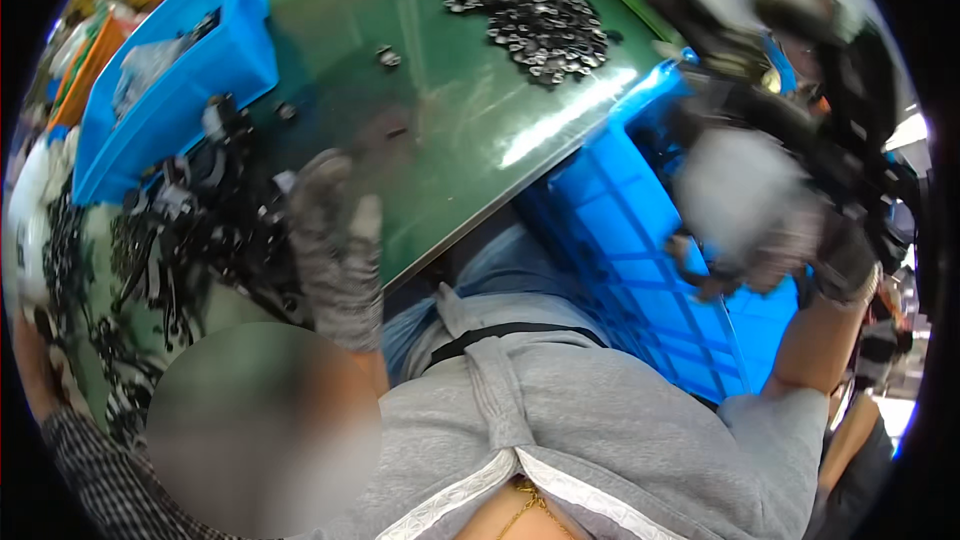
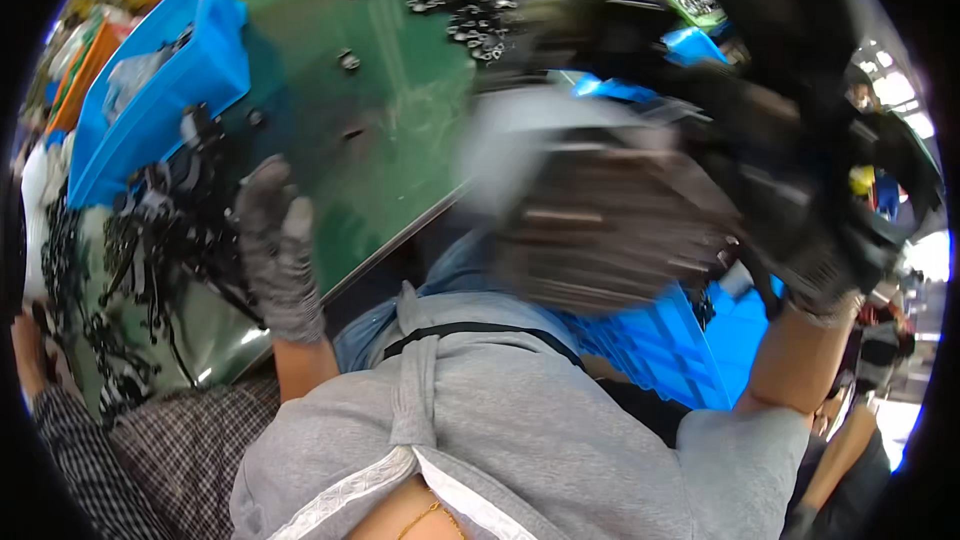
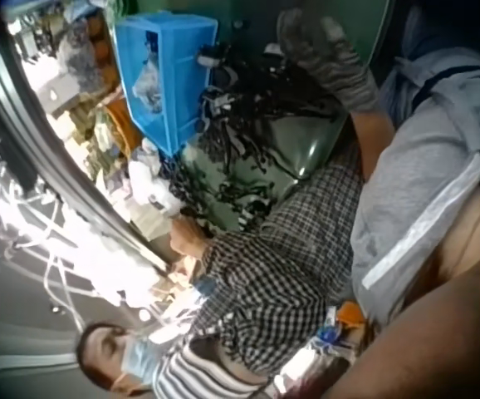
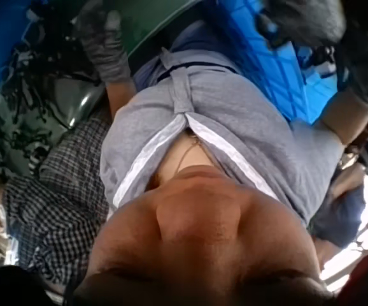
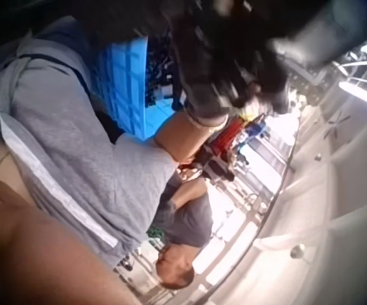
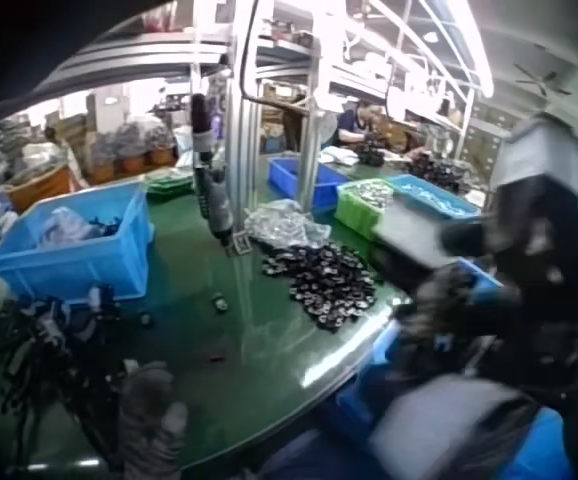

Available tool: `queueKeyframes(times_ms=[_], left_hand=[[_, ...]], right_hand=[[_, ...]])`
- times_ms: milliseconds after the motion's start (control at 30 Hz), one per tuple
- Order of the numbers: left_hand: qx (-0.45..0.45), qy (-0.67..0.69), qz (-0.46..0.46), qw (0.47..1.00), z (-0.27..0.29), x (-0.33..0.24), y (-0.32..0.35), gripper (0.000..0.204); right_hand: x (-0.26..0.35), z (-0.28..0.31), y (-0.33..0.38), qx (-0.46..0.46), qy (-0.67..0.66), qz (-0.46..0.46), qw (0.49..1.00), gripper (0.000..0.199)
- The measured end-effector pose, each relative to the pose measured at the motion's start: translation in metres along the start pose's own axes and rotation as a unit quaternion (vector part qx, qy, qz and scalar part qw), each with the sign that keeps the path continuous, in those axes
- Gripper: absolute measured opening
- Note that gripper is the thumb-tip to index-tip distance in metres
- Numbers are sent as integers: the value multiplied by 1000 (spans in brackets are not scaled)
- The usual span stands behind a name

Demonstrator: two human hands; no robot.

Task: Assembling brake lever components using a pneumatic screwdriver at a factory workstation.

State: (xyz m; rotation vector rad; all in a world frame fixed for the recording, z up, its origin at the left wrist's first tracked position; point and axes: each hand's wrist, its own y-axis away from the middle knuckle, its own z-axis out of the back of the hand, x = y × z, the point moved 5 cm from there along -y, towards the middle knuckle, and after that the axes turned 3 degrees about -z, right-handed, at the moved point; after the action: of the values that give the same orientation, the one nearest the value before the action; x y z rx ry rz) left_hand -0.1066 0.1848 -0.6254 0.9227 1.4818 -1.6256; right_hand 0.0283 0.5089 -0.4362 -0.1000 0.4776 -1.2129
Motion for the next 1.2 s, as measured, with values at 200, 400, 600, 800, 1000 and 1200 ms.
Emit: queueKeyframes(times_ms=[200, 400, 600, 800, 1000, 1200], left_hand=[[-84, 128, 150, 977, 20, 51, 41, 55], [-126, 210, 141, 959, 24, 78, 30, 55], [-114, 241, 170, 949, 22, 64, 30, 64], [-8, 146, 277, 950, 27, 57, 14, 47], [363, -309, 202, 855, -42, 50, -40, 51], [309, -430, 165, 832, -56, 131, -137, 44]], right_hand=[[109, -75, -180, 145, -158, -24, 976, 20], [155, -132, -237, 280, -101, -2, 955, 28], [173, -155, -220, 245, -300, -80, 918, 28], [148, -162, -205, 170, -356, -113, 912, 34], [99, -113, -141, 88, -580, -279, 760, 19], [78, -140, -114, 80, -720, -342, 599, 22]])
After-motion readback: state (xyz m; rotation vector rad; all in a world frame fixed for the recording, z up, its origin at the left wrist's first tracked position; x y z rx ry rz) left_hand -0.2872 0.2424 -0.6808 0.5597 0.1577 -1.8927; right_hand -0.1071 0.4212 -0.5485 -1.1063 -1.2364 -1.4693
